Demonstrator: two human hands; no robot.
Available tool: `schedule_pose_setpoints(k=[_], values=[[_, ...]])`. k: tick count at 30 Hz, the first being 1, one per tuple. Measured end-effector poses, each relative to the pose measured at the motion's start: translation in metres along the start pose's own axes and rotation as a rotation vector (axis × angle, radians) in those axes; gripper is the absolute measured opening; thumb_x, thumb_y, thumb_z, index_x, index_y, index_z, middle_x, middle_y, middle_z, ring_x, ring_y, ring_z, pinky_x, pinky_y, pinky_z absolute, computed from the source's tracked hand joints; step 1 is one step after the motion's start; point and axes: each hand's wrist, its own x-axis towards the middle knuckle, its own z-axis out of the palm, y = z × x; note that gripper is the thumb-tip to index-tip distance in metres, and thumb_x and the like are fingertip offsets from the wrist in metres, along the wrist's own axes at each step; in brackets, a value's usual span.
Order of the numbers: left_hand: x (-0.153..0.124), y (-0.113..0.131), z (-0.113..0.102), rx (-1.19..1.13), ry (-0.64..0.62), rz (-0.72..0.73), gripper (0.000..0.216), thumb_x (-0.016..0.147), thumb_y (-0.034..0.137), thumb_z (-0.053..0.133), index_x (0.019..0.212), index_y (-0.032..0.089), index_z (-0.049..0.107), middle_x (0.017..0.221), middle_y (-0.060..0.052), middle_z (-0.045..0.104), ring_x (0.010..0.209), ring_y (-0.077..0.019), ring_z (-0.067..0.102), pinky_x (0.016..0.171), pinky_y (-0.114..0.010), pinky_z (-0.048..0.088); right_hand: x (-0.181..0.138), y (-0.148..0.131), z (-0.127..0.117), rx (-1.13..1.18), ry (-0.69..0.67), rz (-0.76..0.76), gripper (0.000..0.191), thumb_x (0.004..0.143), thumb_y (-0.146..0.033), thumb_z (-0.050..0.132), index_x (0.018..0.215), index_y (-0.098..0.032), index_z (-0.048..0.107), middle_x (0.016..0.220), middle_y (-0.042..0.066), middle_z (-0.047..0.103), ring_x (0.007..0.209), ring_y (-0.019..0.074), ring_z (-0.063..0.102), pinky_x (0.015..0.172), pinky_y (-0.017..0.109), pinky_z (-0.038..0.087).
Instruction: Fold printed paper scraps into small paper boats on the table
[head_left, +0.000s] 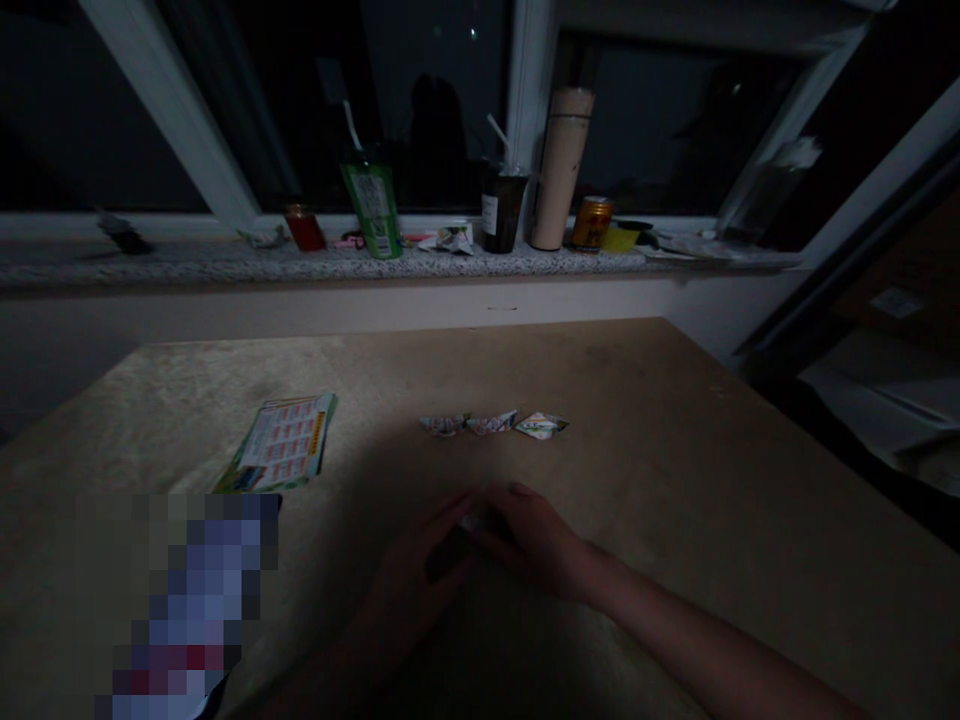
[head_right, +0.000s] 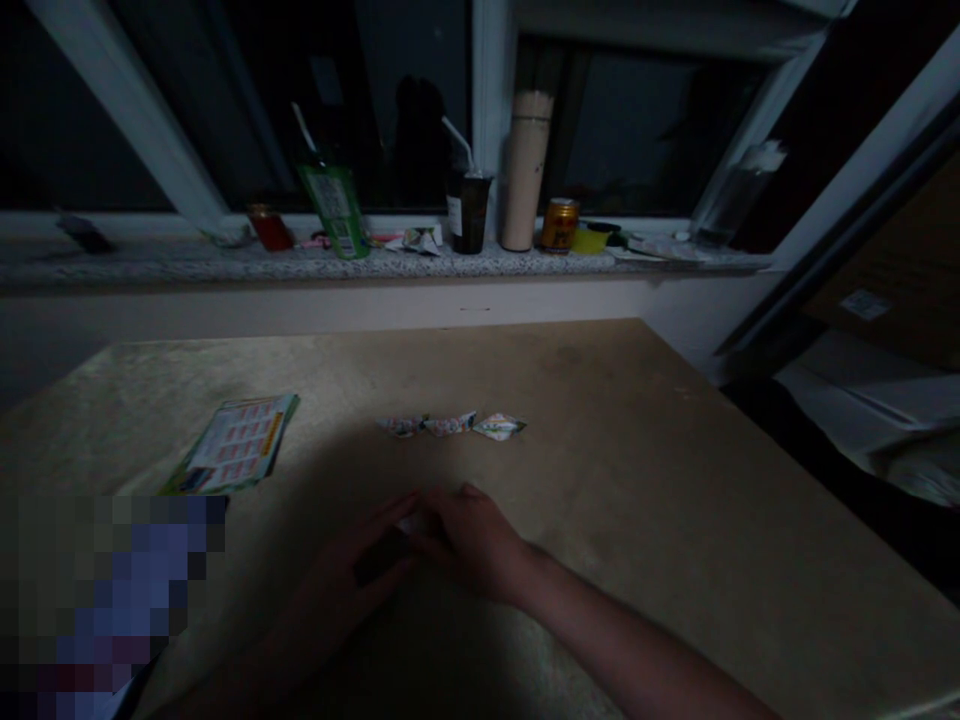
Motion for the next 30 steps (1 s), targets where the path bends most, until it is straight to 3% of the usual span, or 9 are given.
schedule_pose_setpoints(k=[10,17,23,30], values=[[0.004,-0.005,0.004,-0.044,-0.08,-0.015,0.062,0.079,0.019,0.057,0.139,0.023,0.042,0.133,-0.006,0.055,0.116,-0.0238,0.055,0.1,-0.041,0.041,0.002,0.005,0.006,0.146,0.0,0.025,0.028,0.079,-0.024,0.067,0.103,-0.021,0.053,0.079,-0.002,0.063,0.069,0.0153,0.055,0.072,0.028,0.037],[0.005,0.003,0.002,-0.176,-0.055,-0.105,0.06,0.076,0.019,0.06,0.134,0.024,0.047,0.121,-0.002,0.064,0.107,-0.0234,0.061,0.096,-0.039,0.045,0.002,0.007,0.003,0.293,0.033,0.015,0.023,0.078,-0.026,0.07,0.097,-0.021,0.058,0.081,-0.003,0.064,0.073,0.014,0.056,0.079,0.029,0.038],[0.006,0.003,0.002,-0.264,-0.043,-0.151,0.043,0.079,0.025,0.06,0.121,0.023,0.061,0.113,-0.001,0.068,0.102,-0.0245,0.065,0.091,-0.037,0.05,0.0,0.008,0.005,0.501,0.061,0.09,0.02,0.075,-0.024,0.072,0.091,-0.018,0.061,0.079,-0.001,0.063,0.072,0.0141,0.057,0.065,0.023,0.043],[0.004,0.003,0.002,-0.117,-0.064,-0.078,0.044,0.084,0.025,0.054,0.129,0.023,0.055,0.124,-0.001,0.062,0.111,-0.0236,0.059,0.099,-0.041,0.043,-0.001,0.009,0.009,0.612,0.137,0.054,0.025,0.073,-0.026,0.073,0.096,-0.019,0.065,0.088,0.002,0.067,0.078,0.0157,0.061,0.069,0.024,0.046]])
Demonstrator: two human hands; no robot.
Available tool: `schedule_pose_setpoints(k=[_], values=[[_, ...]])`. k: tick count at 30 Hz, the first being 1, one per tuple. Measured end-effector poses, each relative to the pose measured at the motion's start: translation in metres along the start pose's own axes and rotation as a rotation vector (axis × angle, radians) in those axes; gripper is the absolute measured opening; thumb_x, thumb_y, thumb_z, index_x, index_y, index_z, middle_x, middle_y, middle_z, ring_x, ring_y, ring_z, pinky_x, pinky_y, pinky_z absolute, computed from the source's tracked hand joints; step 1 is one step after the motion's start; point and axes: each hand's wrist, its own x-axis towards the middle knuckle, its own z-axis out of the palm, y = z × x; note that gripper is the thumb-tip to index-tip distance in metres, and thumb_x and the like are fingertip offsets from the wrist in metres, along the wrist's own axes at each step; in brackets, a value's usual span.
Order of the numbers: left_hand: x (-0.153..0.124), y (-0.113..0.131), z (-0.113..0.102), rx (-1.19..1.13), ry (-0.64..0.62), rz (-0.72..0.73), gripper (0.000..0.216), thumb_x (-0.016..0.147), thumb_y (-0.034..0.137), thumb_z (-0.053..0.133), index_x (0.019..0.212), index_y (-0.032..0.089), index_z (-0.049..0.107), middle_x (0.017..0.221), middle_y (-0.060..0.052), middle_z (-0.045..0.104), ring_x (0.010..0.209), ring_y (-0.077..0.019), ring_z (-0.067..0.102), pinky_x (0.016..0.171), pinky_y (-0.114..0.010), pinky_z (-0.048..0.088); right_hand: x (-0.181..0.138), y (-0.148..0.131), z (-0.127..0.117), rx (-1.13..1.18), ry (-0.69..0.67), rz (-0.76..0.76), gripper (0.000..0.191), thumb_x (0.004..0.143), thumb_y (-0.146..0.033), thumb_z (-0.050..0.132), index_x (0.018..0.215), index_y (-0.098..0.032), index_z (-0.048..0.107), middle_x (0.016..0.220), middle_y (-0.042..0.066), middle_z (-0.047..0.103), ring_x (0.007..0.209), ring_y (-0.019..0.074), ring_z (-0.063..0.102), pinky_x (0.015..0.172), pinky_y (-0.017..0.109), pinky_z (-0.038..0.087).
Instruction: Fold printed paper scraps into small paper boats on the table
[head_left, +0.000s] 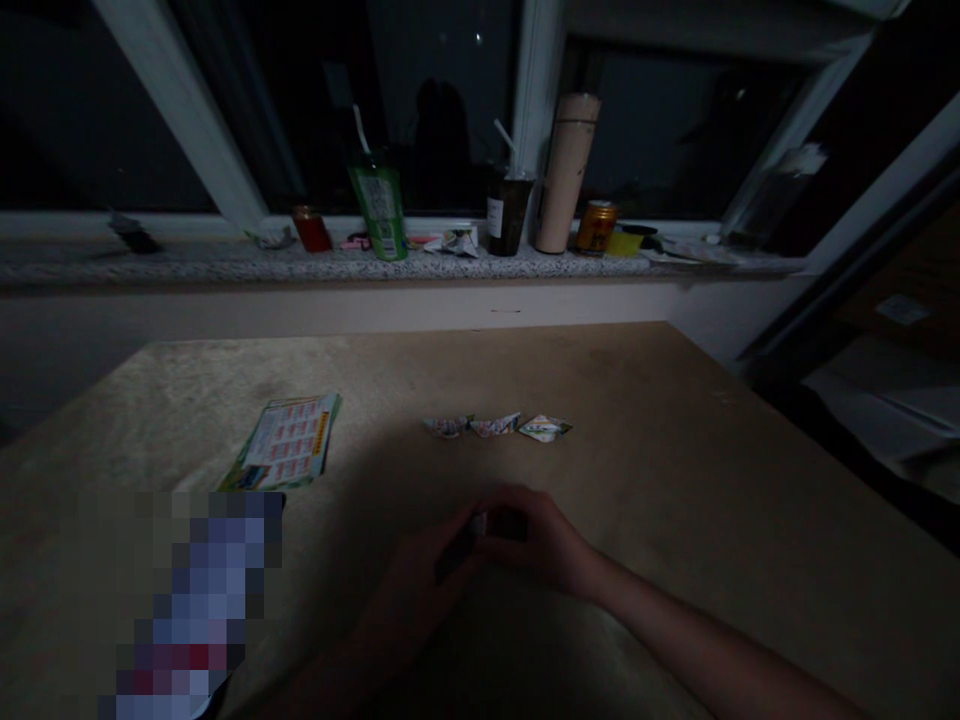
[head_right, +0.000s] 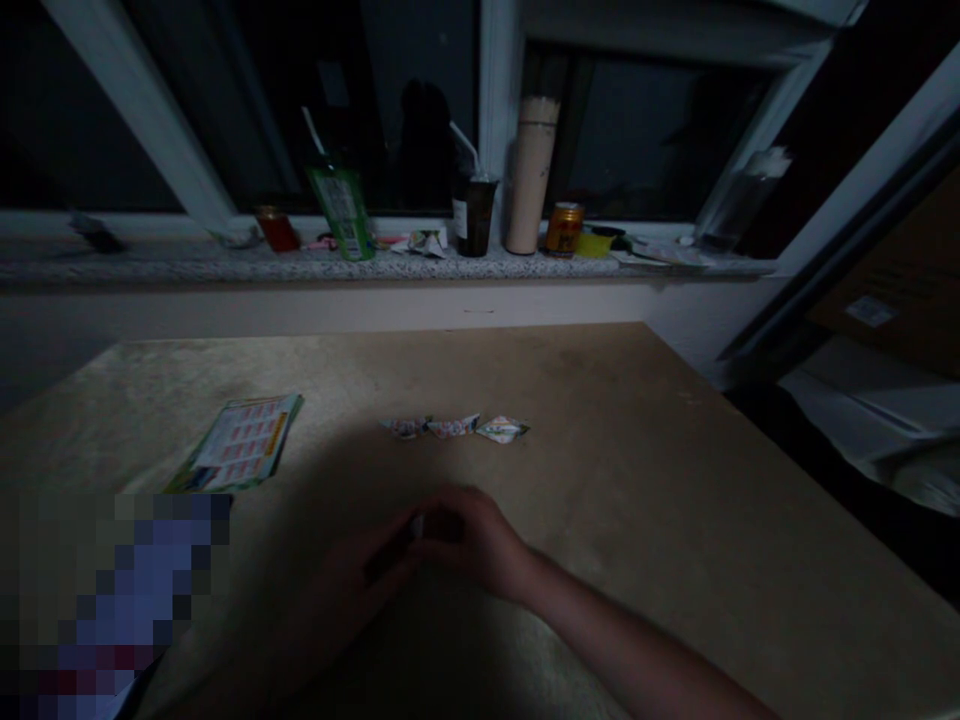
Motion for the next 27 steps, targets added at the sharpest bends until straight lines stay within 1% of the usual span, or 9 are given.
schedule_pose_setpoints(k=[2,4,6,9,13,16,21,23,27], values=[[-0.001,-0.003,0.001,0.06,0.035,0.074,0.046,0.086,0.023,0.051,0.132,0.023,0.052,0.135,-0.003,0.053,0.12,-0.0227,0.052,0.104,-0.04,0.038,0.0,-0.002,0.001,-0.049,0.05,-0.022,0.024,0.072,-0.028,0.074,0.093,-0.02,0.066,0.084,0.002,0.067,0.076,0.0156,0.06,0.069,0.025,0.046],[-0.003,-0.006,0.003,0.107,0.06,0.111,0.045,0.087,0.023,0.049,0.132,0.023,0.051,0.139,-0.003,0.049,0.123,-0.0219,0.049,0.105,-0.04,0.037,-0.001,-0.004,0.003,-0.082,0.083,-0.03,0.022,0.073,-0.029,0.073,0.092,-0.02,0.066,0.082,0.001,0.066,0.073,0.0153,0.06,0.068,0.025,0.046],[-0.004,-0.005,0.003,0.122,0.07,0.103,0.043,0.088,0.024,0.049,0.131,0.024,0.052,0.134,-0.003,0.053,0.119,-0.0216,0.053,0.102,-0.039,0.04,-0.001,-0.005,0.004,-0.089,0.096,-0.017,0.021,0.074,-0.03,0.072,0.091,-0.02,0.065,0.082,0.002,0.066,0.073,0.0153,0.059,0.067,0.025,0.046],[-0.004,-0.001,0.002,0.073,0.065,0.072,0.041,0.089,0.025,0.049,0.13,0.025,0.053,0.126,-0.003,0.06,0.112,-0.0221,0.057,0.099,-0.039,0.043,-0.002,-0.005,0.005,-0.075,0.094,0.011,0.022,0.074,-0.031,0.073,0.092,-0.021,0.065,0.083,0.002,0.066,0.073,0.0153,0.059,0.067,0.025,0.047],[-0.003,0.002,-0.001,-0.03,0.014,0.021,0.042,0.086,0.025,0.054,0.128,0.026,0.055,0.116,-0.002,0.066,0.103,-0.0238,0.062,0.094,-0.036,0.045,-0.002,-0.005,0.007,0.024,0.081,0.028,0.027,0.073,-0.026,0.073,0.097,-0.02,0.063,0.084,0.001,0.066,0.074,0.0146,0.059,0.067,0.024,0.047],[-0.001,0.001,-0.003,-0.12,-0.029,-0.008,0.04,0.084,0.024,0.057,0.125,0.023,0.059,0.111,-0.002,0.068,0.099,-0.0243,0.063,0.09,-0.032,0.045,-0.001,-0.004,0.007,0.107,0.066,0.061,0.028,0.07,-0.023,0.075,0.095,-0.019,0.064,0.08,0.0,0.064,0.069,0.013,0.058,0.061,0.022,0.045],[0.002,0.003,-0.007,-0.189,-0.08,-0.045,0.028,0.085,0.026,0.058,0.112,0.021,0.065,0.104,0.0,0.07,0.092,-0.0233,0.064,0.083,-0.028,0.046,0.001,-0.004,0.005,0.133,0.05,0.091,0.027,0.068,-0.021,0.076,0.093,-0.018,0.066,0.077,0.0,0.065,0.068,0.013,0.059,0.06,0.022,0.045],[0.002,0.004,-0.007,-0.192,-0.079,-0.054,0.028,0.085,0.025,0.058,0.112,0.02,0.066,0.102,0.0,0.071,0.092,-0.0235,0.064,0.082,-0.027,0.046,0.001,-0.004,0.004,0.142,0.047,0.087,0.027,0.069,-0.022,0.076,0.094,-0.018,0.067,0.078,0.001,0.066,0.069,0.0134,0.06,0.061,0.023,0.046],[0.002,0.004,-0.007,-0.197,-0.081,-0.062,0.031,0.084,0.026,0.058,0.114,0.02,0.065,0.107,-0.002,0.07,0.095,-0.0241,0.064,0.084,-0.028,0.045,0.001,-0.004,0.005,0.171,0.043,0.064,0.023,0.072,-0.025,0.074,0.094,-0.019,0.069,0.08,0.002,0.068,0.07,0.0139,0.062,0.062,0.023,0.049]])
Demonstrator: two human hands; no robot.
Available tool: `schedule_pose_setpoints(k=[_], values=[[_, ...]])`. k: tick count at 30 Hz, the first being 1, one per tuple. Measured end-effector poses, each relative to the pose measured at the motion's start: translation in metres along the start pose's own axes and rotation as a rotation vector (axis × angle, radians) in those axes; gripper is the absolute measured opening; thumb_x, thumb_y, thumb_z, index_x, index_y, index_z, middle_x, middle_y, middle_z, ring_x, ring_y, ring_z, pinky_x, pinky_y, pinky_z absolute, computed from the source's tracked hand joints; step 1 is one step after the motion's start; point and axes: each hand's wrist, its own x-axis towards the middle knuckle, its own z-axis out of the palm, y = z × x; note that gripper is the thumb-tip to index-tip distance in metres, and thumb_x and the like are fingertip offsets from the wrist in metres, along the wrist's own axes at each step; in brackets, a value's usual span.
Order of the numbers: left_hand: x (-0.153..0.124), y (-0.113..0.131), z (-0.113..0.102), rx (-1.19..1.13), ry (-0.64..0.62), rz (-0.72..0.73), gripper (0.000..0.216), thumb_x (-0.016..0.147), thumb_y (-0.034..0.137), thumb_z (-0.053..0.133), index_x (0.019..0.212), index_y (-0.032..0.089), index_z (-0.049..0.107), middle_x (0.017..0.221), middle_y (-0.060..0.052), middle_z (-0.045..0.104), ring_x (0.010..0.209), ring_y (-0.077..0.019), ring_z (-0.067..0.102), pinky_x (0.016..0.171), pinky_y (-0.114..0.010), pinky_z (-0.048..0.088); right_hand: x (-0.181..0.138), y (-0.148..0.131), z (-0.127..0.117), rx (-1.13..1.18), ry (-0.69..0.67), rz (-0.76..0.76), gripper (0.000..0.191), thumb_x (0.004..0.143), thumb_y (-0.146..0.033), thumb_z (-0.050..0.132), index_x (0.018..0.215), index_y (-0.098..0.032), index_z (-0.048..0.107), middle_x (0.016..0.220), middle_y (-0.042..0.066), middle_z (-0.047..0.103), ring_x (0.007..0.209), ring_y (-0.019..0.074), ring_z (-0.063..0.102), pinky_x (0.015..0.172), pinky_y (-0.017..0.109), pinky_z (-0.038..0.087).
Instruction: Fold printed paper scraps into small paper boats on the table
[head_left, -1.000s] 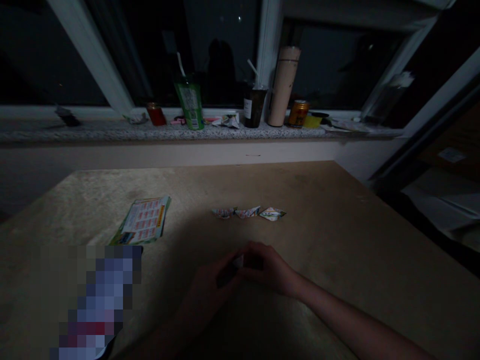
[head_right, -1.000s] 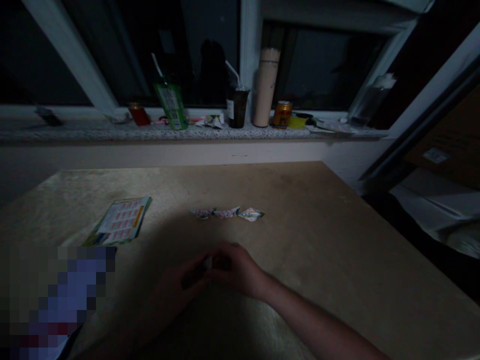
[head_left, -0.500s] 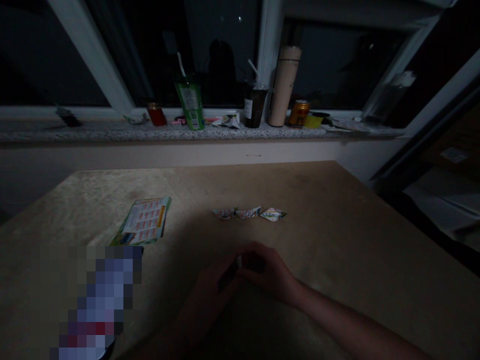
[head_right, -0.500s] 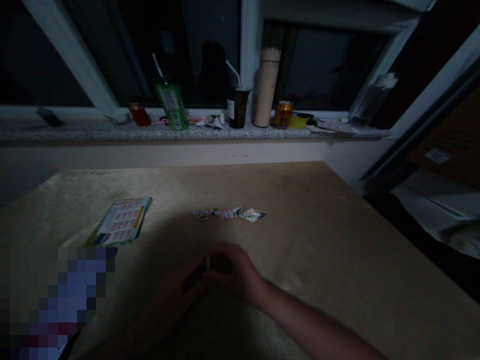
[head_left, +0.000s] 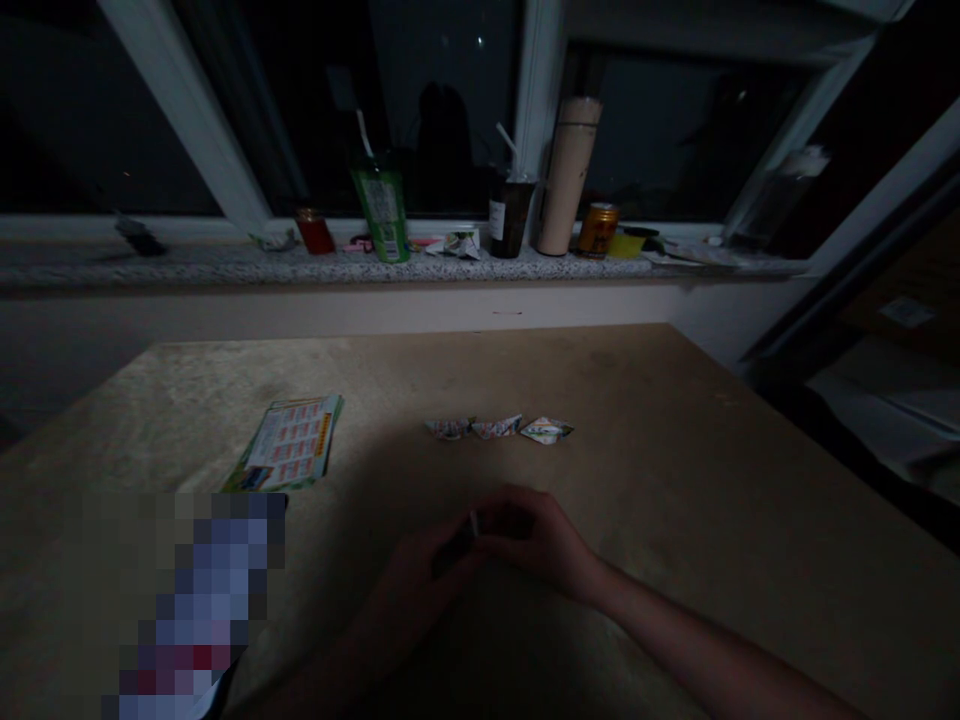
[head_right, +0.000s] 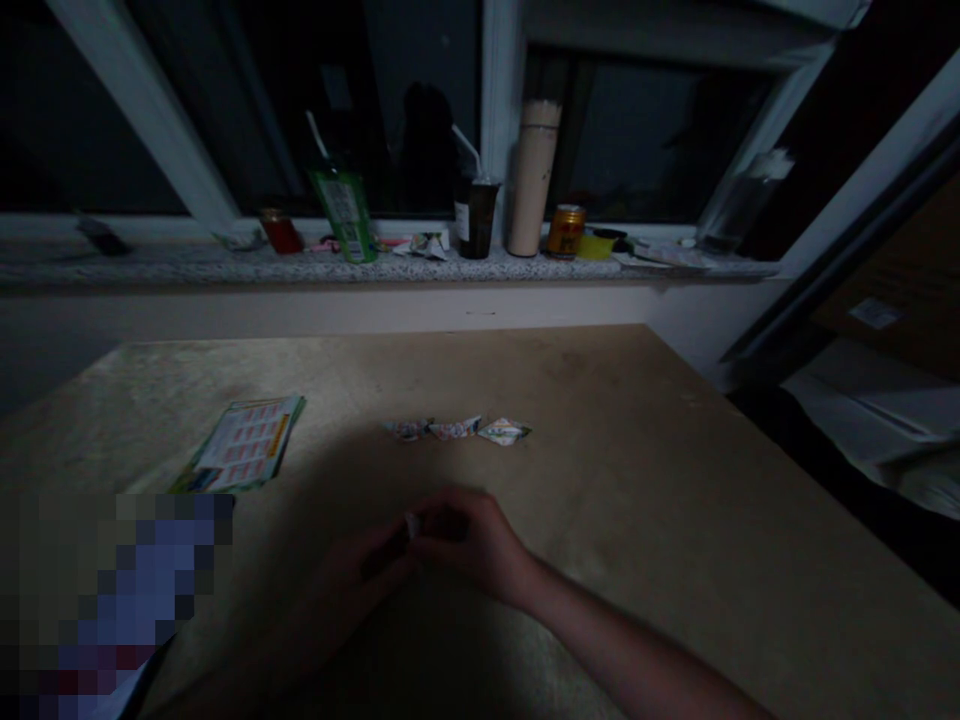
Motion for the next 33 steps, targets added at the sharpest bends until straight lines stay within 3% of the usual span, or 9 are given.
schedule_pose_setpoints(k=[26,33], values=[[0.0005,-0.0026,-0.0022,-0.017,-0.006,0.022,0.035,0.085,0.025,0.057,0.119,0.021,0.062,0.111,-0.001,0.068,0.102,-0.0225,0.062,0.09,-0.028,0.044,0.0013,0.0013,-0.001,0.085,-0.06,0.015,0.025,0.076,-0.021,0.068,0.101,-0.017,0.07,0.089,0.006,0.072,0.081,0.0185,0.068,0.072,0.029,0.053],[0.0,-0.0058,-0.0024,-0.008,-0.012,0.04,0.04,0.085,0.023,0.055,0.124,0.023,0.06,0.115,-0.001,0.067,0.103,-0.0227,0.062,0.092,-0.031,0.044,0.0007,0.0002,-0.0002,0.033,-0.007,-0.037,0.022,0.078,-0.018,0.063,0.099,-0.017,0.069,0.086,0.005,0.07,0.076,0.0164,0.066,0.068,0.027,0.053]])
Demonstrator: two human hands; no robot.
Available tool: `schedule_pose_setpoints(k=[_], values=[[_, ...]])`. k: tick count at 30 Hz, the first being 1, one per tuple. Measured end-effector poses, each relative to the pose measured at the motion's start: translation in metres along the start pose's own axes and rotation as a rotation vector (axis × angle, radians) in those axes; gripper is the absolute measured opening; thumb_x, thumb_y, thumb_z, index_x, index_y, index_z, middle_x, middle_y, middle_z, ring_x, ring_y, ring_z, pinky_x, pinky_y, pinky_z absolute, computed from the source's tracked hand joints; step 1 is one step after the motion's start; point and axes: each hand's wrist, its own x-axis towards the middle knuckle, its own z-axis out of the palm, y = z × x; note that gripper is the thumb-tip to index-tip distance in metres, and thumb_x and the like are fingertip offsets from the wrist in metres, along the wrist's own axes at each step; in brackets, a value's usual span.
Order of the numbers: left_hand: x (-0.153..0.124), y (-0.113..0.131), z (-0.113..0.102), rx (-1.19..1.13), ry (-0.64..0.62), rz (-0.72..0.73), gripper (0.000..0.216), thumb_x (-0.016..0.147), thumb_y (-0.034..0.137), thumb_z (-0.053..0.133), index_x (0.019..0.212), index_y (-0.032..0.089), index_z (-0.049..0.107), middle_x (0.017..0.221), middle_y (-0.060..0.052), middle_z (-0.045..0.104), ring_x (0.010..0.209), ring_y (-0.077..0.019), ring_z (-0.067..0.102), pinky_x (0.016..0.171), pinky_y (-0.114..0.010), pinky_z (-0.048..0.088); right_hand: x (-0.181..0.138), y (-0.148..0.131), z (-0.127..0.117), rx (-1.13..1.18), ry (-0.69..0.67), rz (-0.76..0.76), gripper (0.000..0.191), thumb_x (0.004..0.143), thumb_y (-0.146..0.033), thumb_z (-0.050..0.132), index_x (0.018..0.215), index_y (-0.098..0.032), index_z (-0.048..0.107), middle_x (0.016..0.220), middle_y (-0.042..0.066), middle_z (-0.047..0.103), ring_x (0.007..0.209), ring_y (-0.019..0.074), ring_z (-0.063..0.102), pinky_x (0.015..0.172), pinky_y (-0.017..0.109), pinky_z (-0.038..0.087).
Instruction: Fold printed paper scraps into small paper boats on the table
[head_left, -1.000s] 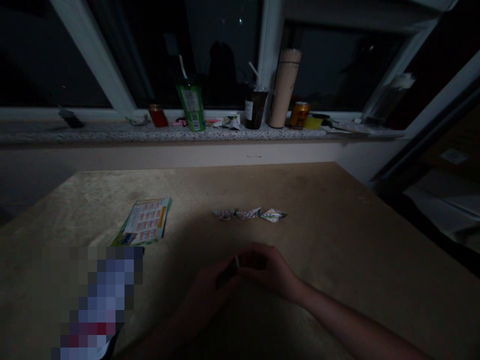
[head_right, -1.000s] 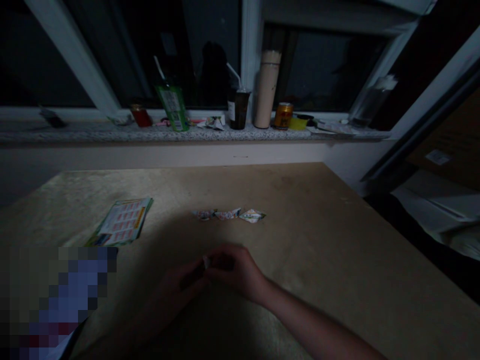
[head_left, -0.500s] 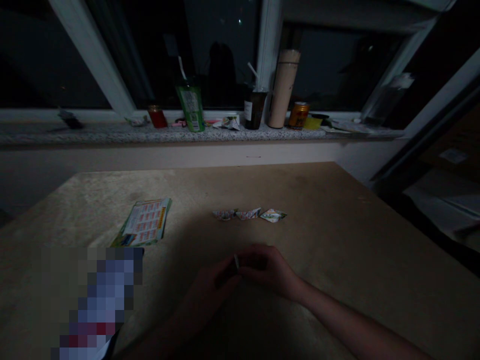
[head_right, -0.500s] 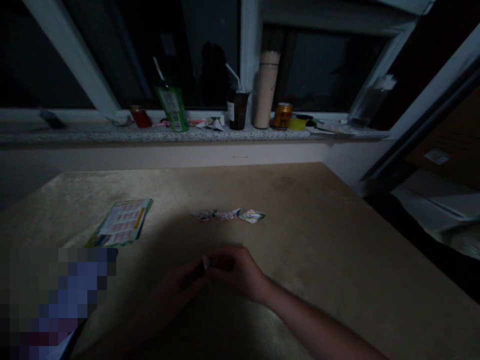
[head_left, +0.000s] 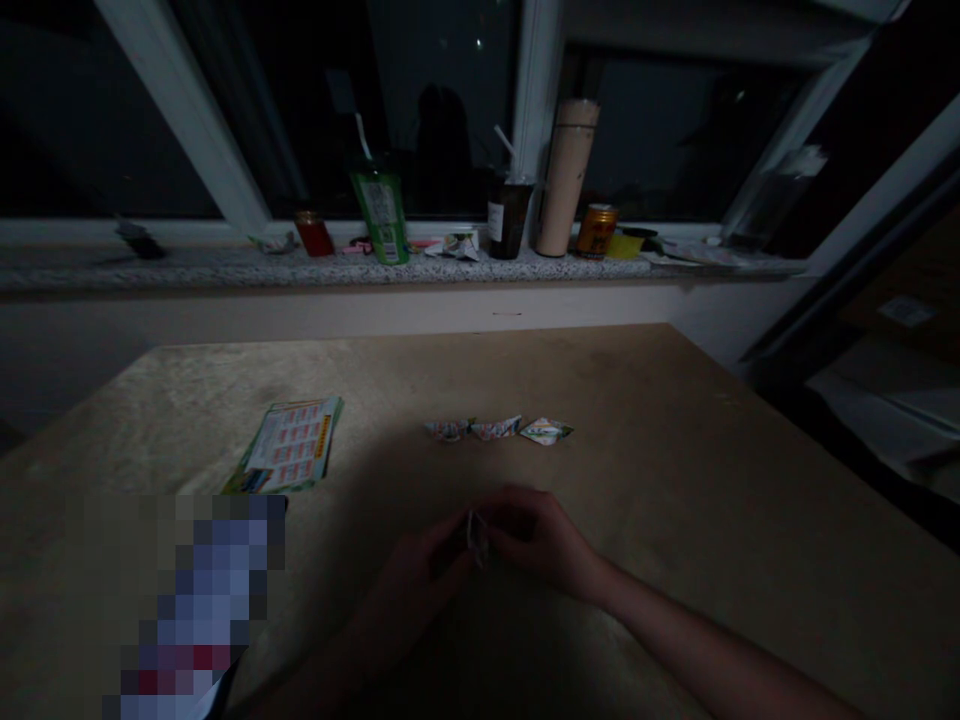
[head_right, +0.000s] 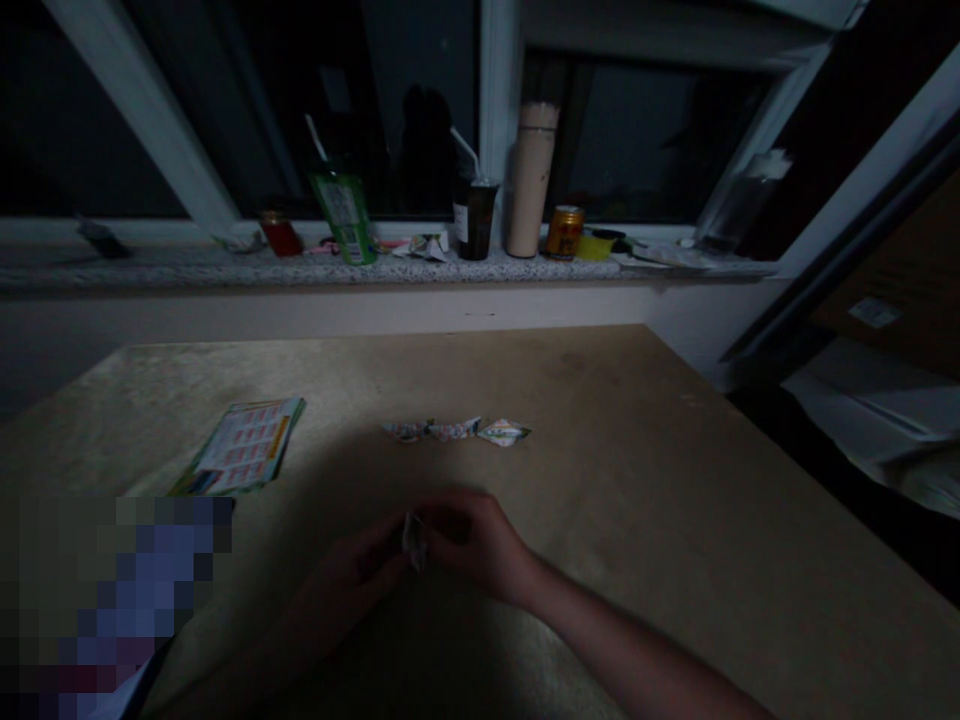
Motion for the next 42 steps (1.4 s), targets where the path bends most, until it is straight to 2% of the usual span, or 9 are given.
schedule_pose_setpoints(k=[8,14,18,25,29,32,37,40,42], values=[[0.004,-0.002,0.001,-0.167,0.096,-0.019,0.049,0.081,0.026,0.057,0.13,0.021,0.053,0.129,-0.004,0.059,0.12,-0.0244,0.052,0.102,-0.038,0.037,0.0,-0.005,-0.005,-0.118,0.001,-0.196,0.029,0.079,-0.007,0.058,0.101,-0.023,0.069,0.101,0.006,0.061,0.09,0.0175,0.061,0.074,0.028,0.051],[0.005,-0.003,-0.006,-0.271,0.109,-0.041,0.044,0.079,0.025,0.058,0.123,0.021,0.057,0.123,-0.004,0.063,0.114,-0.0262,0.056,0.1,-0.04,0.038,-0.002,-0.005,-0.006,-0.094,-0.017,-0.247,0.032,0.08,-0.007,0.06,0.105,-0.026,0.07,0.109,0.007,0.058,0.102,0.0189,0.058,0.084,0.031,0.05],[0.002,0.004,-0.008,-0.304,0.094,-0.007,0.033,0.085,0.034,0.054,0.114,0.022,0.064,0.117,-0.004,0.066,0.111,-0.0271,0.057,0.099,-0.04,0.039,-0.005,-0.003,-0.003,-0.136,-0.025,-0.28,0.033,0.082,-0.011,0.061,0.109,-0.028,0.068,0.111,0.007,0.058,0.103,0.0189,0.058,0.088,0.034,0.049],[0.008,0.004,-0.001,-0.388,0.084,-0.07,0.039,0.076,0.035,0.068,0.111,0.019,0.06,0.109,-0.007,0.068,0.103,-0.0273,0.061,0.089,-0.038,0.046,-0.006,-0.008,0.0,-0.154,-0.034,-0.298,0.026,0.084,-0.015,0.059,0.105,-0.026,0.069,0.103,0.007,0.059,0.095,0.018,0.059,0.08,0.031,0.05],[0.009,-0.005,0.001,-0.45,0.105,-0.028,0.056,0.07,0.028,0.074,0.121,0.021,0.052,0.119,-0.008,0.063,0.112,-0.0275,0.057,0.093,-0.04,0.044,-0.004,-0.011,-0.002,-0.036,-0.011,-0.194,0.035,0.077,-0.01,0.058,0.108,-0.024,0.065,0.102,0.006,0.061,0.092,0.0175,0.06,0.074,0.028,0.05],[0.006,-0.008,0.004,-0.477,0.094,-0.019,0.063,0.07,0.022,0.076,0.126,0.022,0.048,0.124,-0.009,0.059,0.113,-0.0279,0.055,0.091,-0.039,0.046,-0.002,-0.008,-0.002,0.08,0.012,-0.032,0.029,0.077,-0.017,0.062,0.105,-0.021,0.063,0.09,0.003,0.063,0.081,0.0158,0.061,0.069,0.026,0.049],[0.002,-0.009,0.005,-0.395,0.069,-0.053,0.069,0.066,0.014,0.077,0.128,0.024,0.046,0.12,-0.008,0.061,0.105,-0.0264,0.06,0.083,-0.035,0.049,-0.002,-0.001,0.003,-0.065,0.015,0.071,0.018,0.069,-0.031,0.075,0.075,-0.016,0.068,0.068,-0.001,0.059,0.058,0.0109,0.051,0.051,0.022,0.039],[0.002,-0.008,0.004,-0.355,0.064,-0.067,0.072,0.065,0.017,0.077,0.129,0.024,0.045,0.117,-0.008,0.062,0.1,-0.0257,0.061,0.079,-0.033,0.05,-0.003,-0.001,0.004,-0.013,-0.01,0.113,0.022,0.072,-0.037,0.073,0.071,-0.016,0.066,0.067,0.0,0.062,0.058,0.0116,0.053,0.052,0.023,0.041],[0.001,-0.005,0.003,-0.277,0.065,-0.105,0.061,0.067,0.023,0.075,0.123,0.021,0.05,0.113,-0.008,0.064,0.098,-0.0257,0.061,0.08,-0.033,0.049,-0.003,-0.002,0.004,0.067,-0.007,0.135,0.028,0.072,-0.044,0.072,0.074,-0.016,0.066,0.07,0.001,0.064,0.061,0.0131,0.057,0.056,0.024,0.044]])
